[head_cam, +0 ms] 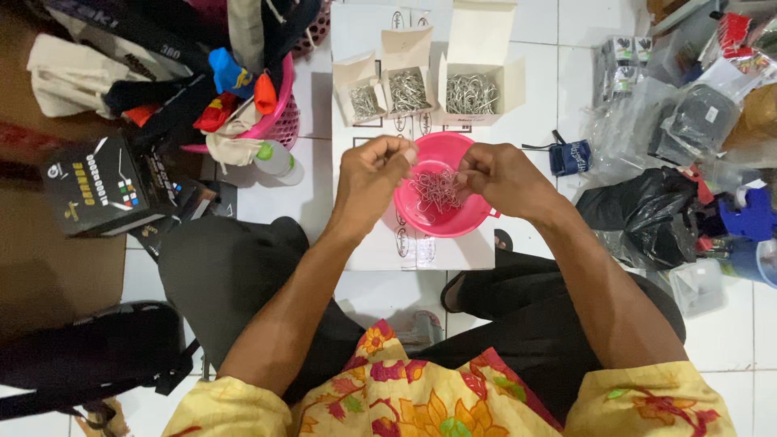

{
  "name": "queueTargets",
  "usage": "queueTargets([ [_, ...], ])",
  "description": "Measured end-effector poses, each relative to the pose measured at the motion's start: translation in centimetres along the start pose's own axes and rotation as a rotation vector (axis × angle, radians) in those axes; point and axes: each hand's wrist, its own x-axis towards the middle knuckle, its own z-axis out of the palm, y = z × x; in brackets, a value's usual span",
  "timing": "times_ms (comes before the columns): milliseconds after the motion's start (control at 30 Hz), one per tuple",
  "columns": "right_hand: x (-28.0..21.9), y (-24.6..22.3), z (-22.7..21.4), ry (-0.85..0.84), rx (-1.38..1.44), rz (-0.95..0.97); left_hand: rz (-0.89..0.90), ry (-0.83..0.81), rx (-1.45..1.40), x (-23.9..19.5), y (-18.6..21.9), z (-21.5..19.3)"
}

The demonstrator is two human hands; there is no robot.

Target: The person sits on the floor and repeatedly picks small metal hooks from a pink bowl, separates them by hand, and places them into small paper boxes arranged on a white surface. The hands handle the hooks directly without tools.

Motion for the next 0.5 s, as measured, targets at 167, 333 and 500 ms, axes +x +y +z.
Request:
queueTargets([
  [167,-1.5,-1.0,-1.2,-0.007,0.080,-0.056,-0.036,-0.087,0.001,0.1,-1.5,1.1],
  [333,-1.3,0.9,-1.4,-0.010,0.121,-0.120,-0.121,-0.153,-0.039,-0.3,-2.4,2.5],
  [500,-2.3,-0.7,-1.3,0.023,0.032,-0.163,-0.160,-0.227,-0.099,0.0,-3.2,3.1],
])
